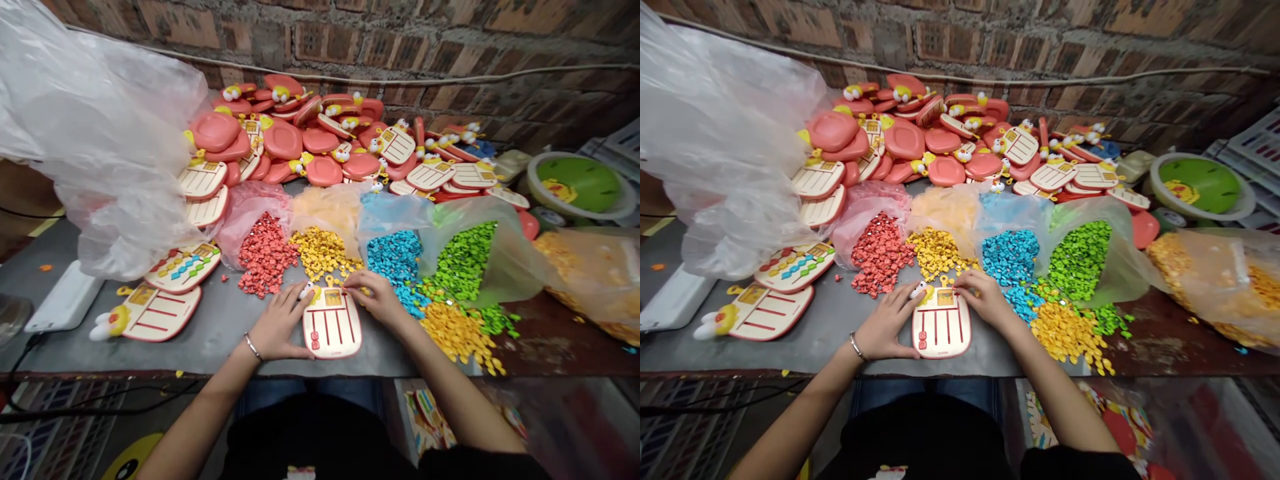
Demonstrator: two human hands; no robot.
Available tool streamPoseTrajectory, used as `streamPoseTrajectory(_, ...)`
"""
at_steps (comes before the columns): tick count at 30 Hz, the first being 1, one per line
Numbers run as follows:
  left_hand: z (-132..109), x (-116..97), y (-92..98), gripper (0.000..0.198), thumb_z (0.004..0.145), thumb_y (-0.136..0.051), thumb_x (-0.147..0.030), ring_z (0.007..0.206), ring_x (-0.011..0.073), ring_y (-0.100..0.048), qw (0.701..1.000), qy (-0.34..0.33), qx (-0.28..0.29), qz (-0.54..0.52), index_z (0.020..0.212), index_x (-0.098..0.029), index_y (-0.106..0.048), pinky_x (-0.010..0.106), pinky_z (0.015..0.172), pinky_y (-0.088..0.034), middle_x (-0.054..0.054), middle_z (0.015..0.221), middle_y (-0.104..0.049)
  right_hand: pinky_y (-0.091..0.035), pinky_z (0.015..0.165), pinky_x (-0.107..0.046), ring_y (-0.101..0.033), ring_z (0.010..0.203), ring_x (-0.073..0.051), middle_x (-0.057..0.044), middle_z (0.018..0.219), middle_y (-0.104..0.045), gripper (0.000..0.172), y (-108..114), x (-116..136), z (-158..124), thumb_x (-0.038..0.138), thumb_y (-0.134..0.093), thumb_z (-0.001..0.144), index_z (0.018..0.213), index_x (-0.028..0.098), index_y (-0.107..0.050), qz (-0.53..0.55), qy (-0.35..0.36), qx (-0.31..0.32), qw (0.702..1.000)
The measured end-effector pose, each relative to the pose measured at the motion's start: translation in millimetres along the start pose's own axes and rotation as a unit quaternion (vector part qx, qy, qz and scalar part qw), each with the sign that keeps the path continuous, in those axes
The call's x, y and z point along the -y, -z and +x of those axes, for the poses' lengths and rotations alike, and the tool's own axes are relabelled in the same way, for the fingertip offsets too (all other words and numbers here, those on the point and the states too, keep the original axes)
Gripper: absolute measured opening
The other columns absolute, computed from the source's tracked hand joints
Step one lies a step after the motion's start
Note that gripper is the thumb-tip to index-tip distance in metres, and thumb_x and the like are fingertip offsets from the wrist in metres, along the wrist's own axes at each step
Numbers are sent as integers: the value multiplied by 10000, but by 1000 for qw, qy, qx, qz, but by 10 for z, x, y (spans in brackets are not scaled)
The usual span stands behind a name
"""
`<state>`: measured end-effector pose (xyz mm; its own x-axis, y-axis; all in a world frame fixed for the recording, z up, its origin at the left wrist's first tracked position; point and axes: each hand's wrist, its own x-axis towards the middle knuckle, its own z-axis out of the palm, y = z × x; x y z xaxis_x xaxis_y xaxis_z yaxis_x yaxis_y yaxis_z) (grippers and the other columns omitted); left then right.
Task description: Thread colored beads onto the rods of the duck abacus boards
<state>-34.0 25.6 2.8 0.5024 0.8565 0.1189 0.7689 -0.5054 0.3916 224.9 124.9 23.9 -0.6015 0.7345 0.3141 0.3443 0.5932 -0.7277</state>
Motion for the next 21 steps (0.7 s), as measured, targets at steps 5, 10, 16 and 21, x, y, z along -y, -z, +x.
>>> streamPoseTrajectory(5,-1,1,-25,1205,608,-538,-884,1377,398,-276,1000,12,4,18,1526,-172,-219,524,1108,-248,191,1556,-245,-492,798,-374,-597,884,-217,-84,903,-659,179,-146,-112,-156,231,-520,943,856,207,-674,-93,28,24,995)
streamPoseTrajectory(10,-1,8,-56,1217,574,-520,-914,1356,398,-309,999,25,-2,30,1495,-149,-303,511,1087,-259,210,1529,-298,-486,775,-344,-586,866,-205,-81,894,-651,172,-79,-32,-255,197,-517,943,851,195,-662,-77,56,73,993)
streamPoseTrajectory(16,15,-4,-32,1224,572,-555,-895,1357,396,-317,1000,20,6,22,1508,-158,-272,511,1084,-261,210,1534,-295,-491,746,-328,-612,825,-199,-63,857,-681,129,-274,107,-240,201,-535,934,893,205,-657,-20,30,62,997)
streamPoseTrajectory(21,19,-11,-19,1167,621,-581,-842,1379,389,-299,999,22,16,22,1511,-160,-257,507,1096,-251,204,1546,-274,-485,748,-324,-622,793,-190,-55,838,-695,104,-561,245,-64,207,-540,926,909,202,-643,-3,31,54,998)
